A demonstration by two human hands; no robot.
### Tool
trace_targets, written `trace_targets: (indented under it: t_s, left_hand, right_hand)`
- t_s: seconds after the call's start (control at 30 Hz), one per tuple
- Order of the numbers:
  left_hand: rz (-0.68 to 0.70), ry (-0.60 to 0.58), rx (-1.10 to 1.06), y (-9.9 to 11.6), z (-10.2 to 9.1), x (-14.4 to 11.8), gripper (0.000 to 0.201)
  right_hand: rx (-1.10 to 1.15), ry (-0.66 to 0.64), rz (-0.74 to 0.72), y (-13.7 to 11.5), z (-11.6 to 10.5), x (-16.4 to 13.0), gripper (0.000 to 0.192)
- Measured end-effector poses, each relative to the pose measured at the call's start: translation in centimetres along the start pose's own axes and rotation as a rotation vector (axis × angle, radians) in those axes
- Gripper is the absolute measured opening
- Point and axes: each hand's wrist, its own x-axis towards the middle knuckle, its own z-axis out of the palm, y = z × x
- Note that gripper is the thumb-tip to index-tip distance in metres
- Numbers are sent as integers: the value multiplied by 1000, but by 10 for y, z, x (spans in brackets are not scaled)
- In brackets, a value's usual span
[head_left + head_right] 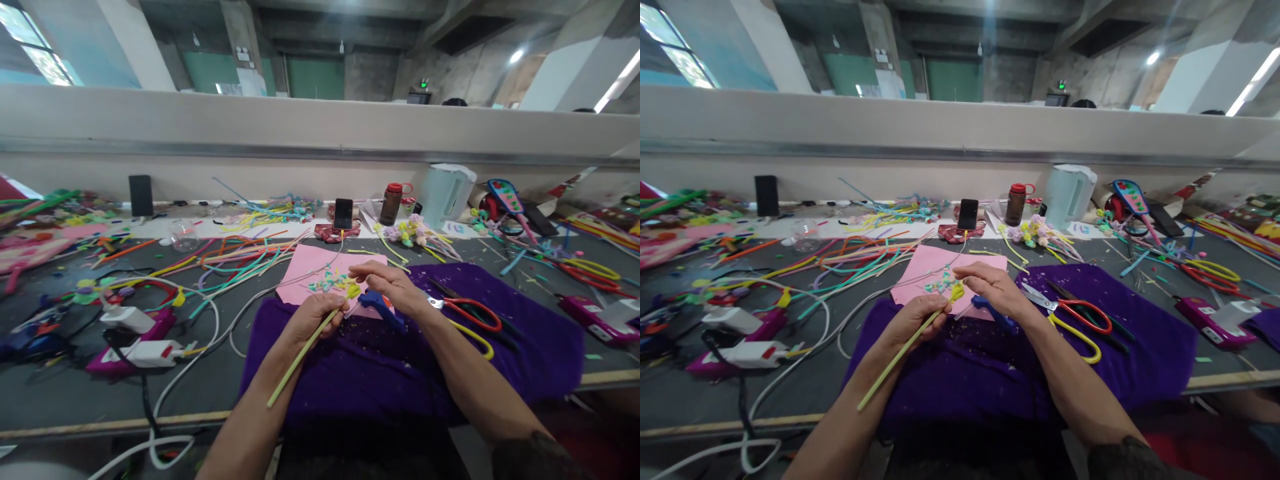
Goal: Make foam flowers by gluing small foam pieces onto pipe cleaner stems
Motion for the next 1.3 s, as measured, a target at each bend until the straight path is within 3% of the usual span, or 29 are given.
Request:
trace_targets:
  t_s: [0.4, 0.7, 1.1, 1.3]
  left_hand:
    - [-3, 14, 29, 0, 1, 1, 22]
    - [134, 96, -53, 3, 5, -8, 25]
    - [145, 131, -23, 4, 3, -10, 26]
    - [129, 165, -96, 8, 3, -11, 30]
  right_hand:
    - [-18, -70, -75, 5, 4, 2, 34]
    - [181, 306, 83, 13, 3, 2, 35]
    - [279, 86, 220, 5, 18, -2, 32]
    - [222, 110, 261, 3, 18, -2, 28]
